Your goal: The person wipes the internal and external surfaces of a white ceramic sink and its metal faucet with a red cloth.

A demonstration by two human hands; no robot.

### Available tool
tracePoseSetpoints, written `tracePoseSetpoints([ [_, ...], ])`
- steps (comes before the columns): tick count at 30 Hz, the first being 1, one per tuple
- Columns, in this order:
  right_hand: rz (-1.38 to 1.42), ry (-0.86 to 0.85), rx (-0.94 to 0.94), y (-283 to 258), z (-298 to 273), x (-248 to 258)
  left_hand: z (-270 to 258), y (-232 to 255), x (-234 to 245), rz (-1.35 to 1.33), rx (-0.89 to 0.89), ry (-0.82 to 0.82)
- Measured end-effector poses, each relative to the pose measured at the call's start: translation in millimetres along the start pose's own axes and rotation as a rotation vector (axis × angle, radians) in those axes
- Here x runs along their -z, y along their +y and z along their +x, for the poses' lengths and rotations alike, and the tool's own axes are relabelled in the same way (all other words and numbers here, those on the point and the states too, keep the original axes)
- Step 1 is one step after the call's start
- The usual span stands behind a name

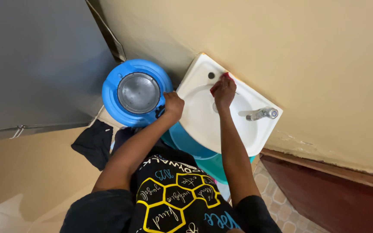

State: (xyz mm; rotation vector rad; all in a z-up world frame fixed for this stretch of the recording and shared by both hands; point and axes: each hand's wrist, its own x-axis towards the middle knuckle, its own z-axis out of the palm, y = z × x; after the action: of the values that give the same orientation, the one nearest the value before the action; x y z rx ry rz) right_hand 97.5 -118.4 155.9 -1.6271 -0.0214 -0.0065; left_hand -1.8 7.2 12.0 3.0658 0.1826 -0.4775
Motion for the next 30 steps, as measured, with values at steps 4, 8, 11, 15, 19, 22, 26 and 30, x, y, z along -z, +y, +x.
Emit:
tracePoseSetpoints([
  [4,-0.360,0.094,0.470,6.6,-6.0,-23.4,-0.7,-1.6,-1.1,0.001,-0.009,0.026],
  [8,0.466,-0.070,-0.097,21.4,-24.2,-50.9,-0.7,0.1,-0.8,-0.041,0.014,0.029],
  [11,-0.566,-0.248,0.598,19.5,-31.4,-48.4,-3.2,-1.4,7.1,-0.054,0.005,0.020],
  [15,-0.607,-0.155,0.596,-12.4,-18.6,-42.0,-7.1,-2.9,12.6,-0.048,-0.030,-0.027],
  [19,-0.401,-0.106,0.235,-15.8,-17.8,-55.3,-6.9,-4.6,8.5,-0.021,-0.013,0.111],
  [22,-0.820,-0.204,0.916,-6.1,-26.1,-52.8,-4.3,-4.4,4.7,-0.047,-0.058,-0.004],
  [26,0.182,-0.341,-0.257,2.0,-55.0,-66.0,1.9,2.2,-6.7,-0.094,0.002,0.094],
  [30,-0.463,-0.256,0.438,-33.2,-50.0,-73.7,4.0,3.3,-9.8,-0.076,-0.018,0.098],
])
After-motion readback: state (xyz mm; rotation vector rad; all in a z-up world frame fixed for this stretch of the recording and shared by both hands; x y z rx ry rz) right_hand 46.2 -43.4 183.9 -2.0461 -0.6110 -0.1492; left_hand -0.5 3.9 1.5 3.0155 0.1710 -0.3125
